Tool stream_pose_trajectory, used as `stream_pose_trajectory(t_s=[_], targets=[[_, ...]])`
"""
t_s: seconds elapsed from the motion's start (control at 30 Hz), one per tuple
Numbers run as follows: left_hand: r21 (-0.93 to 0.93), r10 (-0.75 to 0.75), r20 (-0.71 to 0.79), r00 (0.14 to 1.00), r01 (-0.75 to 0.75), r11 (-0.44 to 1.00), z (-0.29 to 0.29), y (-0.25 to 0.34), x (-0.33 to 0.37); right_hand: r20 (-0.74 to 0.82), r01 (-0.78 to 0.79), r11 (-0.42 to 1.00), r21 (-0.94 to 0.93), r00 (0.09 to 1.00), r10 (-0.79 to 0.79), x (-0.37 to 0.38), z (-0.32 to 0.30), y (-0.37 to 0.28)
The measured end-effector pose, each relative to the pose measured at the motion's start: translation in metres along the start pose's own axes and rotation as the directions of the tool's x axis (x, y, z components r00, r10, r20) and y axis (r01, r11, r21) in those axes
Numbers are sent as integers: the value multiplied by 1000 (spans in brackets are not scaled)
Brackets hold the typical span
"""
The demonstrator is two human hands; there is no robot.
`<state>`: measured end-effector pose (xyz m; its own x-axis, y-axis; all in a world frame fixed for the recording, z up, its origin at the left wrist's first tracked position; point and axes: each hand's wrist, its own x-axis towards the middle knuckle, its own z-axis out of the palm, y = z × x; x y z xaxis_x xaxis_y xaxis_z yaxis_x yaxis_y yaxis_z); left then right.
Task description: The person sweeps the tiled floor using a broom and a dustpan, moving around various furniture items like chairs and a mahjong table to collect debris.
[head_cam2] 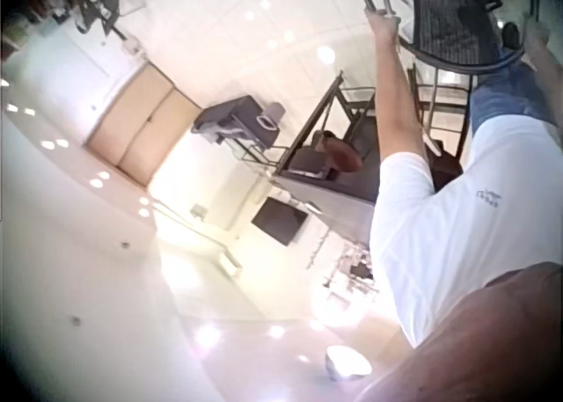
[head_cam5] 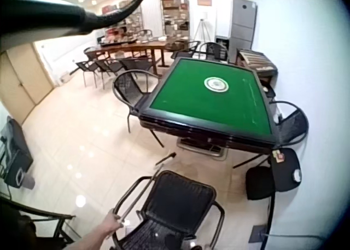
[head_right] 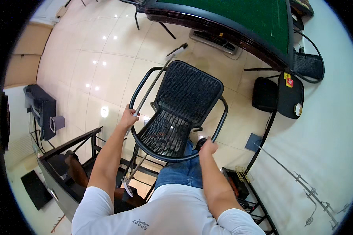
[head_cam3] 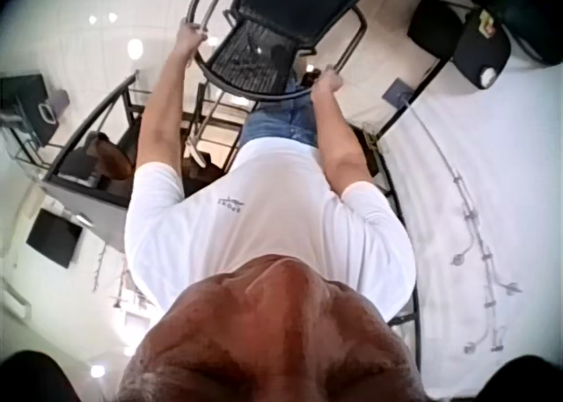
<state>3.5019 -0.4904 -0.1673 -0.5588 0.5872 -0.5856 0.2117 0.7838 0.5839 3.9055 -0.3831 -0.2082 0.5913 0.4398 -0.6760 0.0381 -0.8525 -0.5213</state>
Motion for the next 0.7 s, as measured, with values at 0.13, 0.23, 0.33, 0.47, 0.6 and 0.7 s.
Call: stream_pose_trajectory(t_s=[0.13,0.23,0.33,0.47,0.6,0.7], targets=[[-73,-4,-14,1000,3,997,40,18,-24,64,53,997,-50,997,-50,43,-34,-41],[-47,21,-7,1000,-21,999,85,44,-47,63,101,993,-63,993,-97,84,-80,-61],[-205,-2,75,997,18,979,128,82,-81,16,100,995,-21,995,-99,120,-132,-73],[-182,-25,178,984,58,982,187,118,-114,-30,105,994,-33,994,-106,157,-205,-86],[-255,25,168,985,19,967,249,134,-146,-76,132,987,-93,987,-140,192,-259,-105],[-474,-44,223,974,148,868,295,146,-170,-97,169,969,-181,977,-189,235,-294,-107]])
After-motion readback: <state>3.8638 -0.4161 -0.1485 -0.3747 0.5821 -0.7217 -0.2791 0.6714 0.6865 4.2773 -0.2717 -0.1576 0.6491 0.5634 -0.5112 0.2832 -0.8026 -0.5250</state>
